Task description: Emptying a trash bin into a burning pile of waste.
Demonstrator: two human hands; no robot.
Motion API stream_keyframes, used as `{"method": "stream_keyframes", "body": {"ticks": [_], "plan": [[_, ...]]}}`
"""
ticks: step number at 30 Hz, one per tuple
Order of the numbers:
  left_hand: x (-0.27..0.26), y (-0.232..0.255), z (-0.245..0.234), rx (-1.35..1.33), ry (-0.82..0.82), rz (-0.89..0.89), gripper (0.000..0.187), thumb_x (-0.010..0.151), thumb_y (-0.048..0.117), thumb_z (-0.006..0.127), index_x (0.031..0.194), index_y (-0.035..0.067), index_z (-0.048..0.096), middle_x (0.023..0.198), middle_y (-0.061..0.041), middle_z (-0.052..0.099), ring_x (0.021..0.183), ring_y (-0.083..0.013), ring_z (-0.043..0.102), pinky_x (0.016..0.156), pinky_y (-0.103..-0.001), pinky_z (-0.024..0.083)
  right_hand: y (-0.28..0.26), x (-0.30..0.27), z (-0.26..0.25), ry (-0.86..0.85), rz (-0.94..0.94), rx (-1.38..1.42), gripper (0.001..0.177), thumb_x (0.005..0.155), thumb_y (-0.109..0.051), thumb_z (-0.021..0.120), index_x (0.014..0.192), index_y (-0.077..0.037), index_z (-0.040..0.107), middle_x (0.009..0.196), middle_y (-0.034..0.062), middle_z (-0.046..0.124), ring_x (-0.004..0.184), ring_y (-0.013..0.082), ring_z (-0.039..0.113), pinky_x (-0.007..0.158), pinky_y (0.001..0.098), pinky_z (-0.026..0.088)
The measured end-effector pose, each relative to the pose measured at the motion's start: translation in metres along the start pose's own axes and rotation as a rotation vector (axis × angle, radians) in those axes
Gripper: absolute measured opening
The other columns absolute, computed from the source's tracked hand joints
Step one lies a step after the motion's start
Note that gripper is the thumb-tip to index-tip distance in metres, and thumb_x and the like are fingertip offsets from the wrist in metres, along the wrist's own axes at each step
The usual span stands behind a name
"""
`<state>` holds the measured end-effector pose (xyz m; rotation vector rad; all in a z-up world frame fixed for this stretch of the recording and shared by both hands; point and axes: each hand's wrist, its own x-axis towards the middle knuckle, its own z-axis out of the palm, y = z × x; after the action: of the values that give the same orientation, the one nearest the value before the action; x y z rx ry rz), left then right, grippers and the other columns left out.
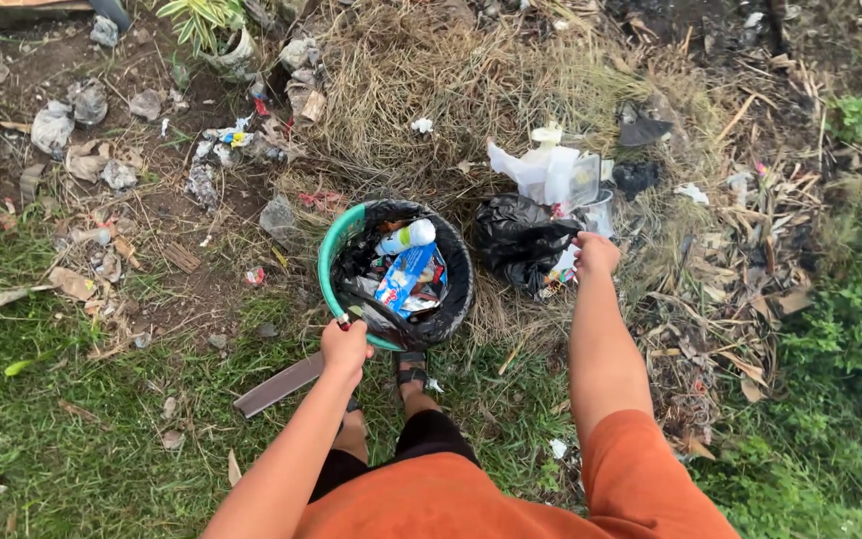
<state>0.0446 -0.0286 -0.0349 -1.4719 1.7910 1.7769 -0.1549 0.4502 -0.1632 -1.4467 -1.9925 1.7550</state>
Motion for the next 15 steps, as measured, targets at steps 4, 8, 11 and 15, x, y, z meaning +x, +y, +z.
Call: {"method": "stream_keyframes", "body": {"ticks": [4, 8, 11, 15], "plan": [[-0.004, 0.003, 0.002, 0.042, -0.001, -0.026, 0.004, 0.088, 0.005, 0.057, 0.09, 0.001, 0.058, 0.078, -0.006, 0.052, 0.038, -0.0156, 0.057, 0.044, -0.034, 0.048, 0.018, 0.029, 0.003, 0.011, -0.025, -0.039, 0.008, 0.082, -0.01, 0.076, 0.086, -0.011, 0.069, 0.068, 0.0154, 0.071, 0.036, 0.0161, 0.051, 0.032, 0.0261, 0.033], [-0.008, 0.007, 0.006, 0.015, 0.0, -0.043, 0.005, 0.089, 0.003, 0.056, 0.092, 0.0, 0.058, 0.081, -0.008, 0.05, 0.038, -0.0162, 0.054, 0.046, -0.034, 0.049, 0.052, 0.058, 0.004, 0.028, -0.055, -0.069, 0.008, 0.078, -0.01, 0.078, 0.08, -0.012, 0.071, 0.063, 0.017, 0.069, 0.034, 0.0172, 0.048, 0.032, 0.028, 0.03], [-0.008, 0.004, 0.011, 0.0, 0.017, -0.037, 0.003, 0.088, 0.003, 0.057, 0.089, 0.0, 0.056, 0.08, -0.008, 0.048, 0.037, -0.0161, 0.053, 0.044, -0.032, 0.048, 0.043, 0.028, 0.0, 0.021, -0.057, -0.107, 0.005, 0.079, -0.01, 0.077, 0.079, -0.011, 0.072, 0.061, 0.0163, 0.067, 0.033, 0.0154, 0.045, 0.032, 0.0273, 0.03], [-0.011, 0.008, 0.017, -0.039, 0.033, -0.037, 0.004, 0.087, 0.002, 0.057, 0.084, 0.002, 0.054, 0.077, -0.007, 0.046, 0.035, -0.0172, 0.053, 0.038, -0.031, 0.045, 0.04, 0.029, 0.0, -0.015, -0.029, -0.145, 0.004, 0.081, -0.011, 0.075, 0.084, -0.013, 0.073, 0.06, 0.0146, 0.067, 0.033, 0.0134, 0.045, 0.032, 0.0262, 0.032]]}}
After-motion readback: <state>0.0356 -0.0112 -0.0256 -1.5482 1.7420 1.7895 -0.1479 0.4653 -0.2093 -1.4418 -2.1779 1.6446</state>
